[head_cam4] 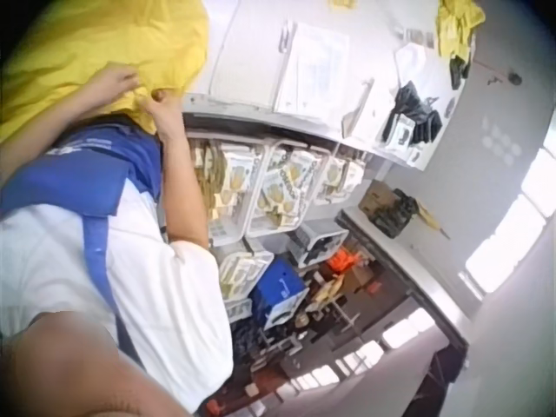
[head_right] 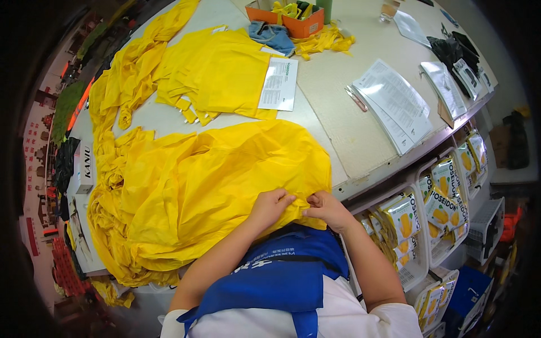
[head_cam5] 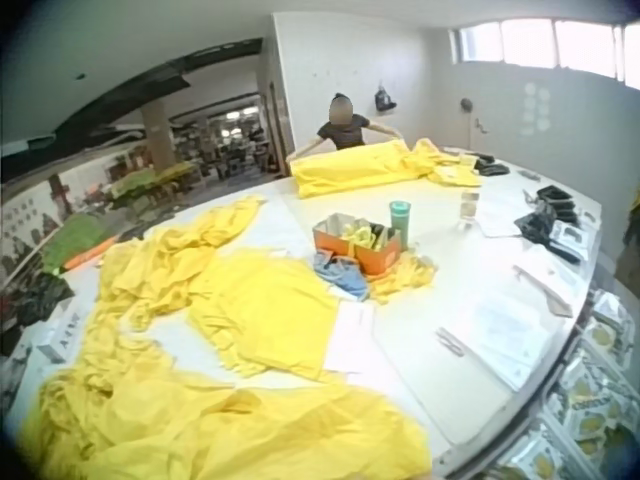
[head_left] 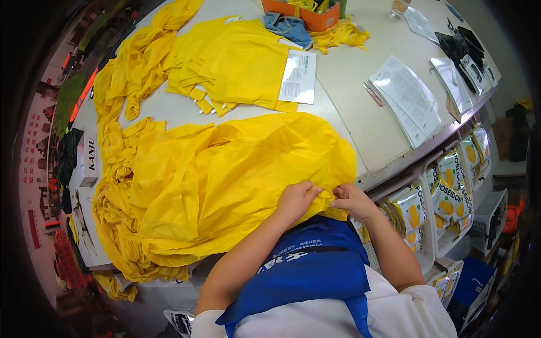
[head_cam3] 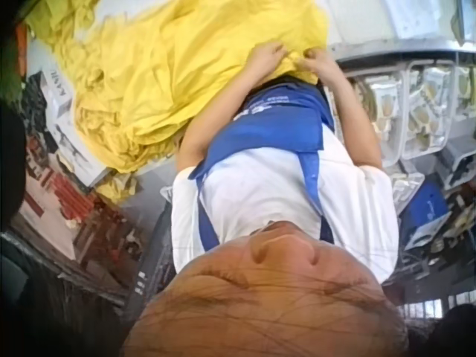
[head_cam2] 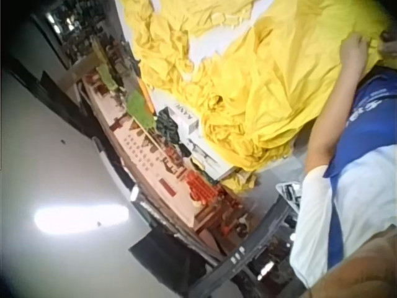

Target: The person spreads a large yellow fabric on a table, smooths it out, and uses scissors to cut along the edges. The person repeatedly lifts and repositions the fabric to access different sections for cutting.

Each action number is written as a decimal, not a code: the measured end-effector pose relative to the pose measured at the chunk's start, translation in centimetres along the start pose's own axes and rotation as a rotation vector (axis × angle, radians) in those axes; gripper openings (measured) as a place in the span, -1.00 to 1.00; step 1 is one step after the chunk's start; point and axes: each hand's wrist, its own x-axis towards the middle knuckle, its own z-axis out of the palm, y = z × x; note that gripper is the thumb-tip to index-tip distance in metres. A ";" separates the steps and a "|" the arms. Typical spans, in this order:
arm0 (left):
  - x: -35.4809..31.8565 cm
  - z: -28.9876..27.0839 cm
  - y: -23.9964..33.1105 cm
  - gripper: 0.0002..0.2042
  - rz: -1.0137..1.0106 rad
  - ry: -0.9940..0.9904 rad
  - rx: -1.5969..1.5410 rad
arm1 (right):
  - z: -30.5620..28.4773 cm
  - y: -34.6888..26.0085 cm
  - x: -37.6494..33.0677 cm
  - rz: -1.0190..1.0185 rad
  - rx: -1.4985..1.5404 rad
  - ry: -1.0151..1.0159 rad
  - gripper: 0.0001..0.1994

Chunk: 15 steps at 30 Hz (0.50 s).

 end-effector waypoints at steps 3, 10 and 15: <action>-1.1 -0.6 0.1 -0.75 0.027 0.025 0.150 | 0.5 1.2 0.8 0.064 -0.099 0.137 -0.74; -8.2 -6.0 -4.0 -0.81 0.012 0.112 0.483 | 0.2 3.5 1.9 0.027 -0.047 0.287 -0.73; -5.8 -4.4 -7.4 -0.81 -0.003 0.270 0.085 | -0.3 4.0 3.0 -0.096 -0.380 0.379 -0.74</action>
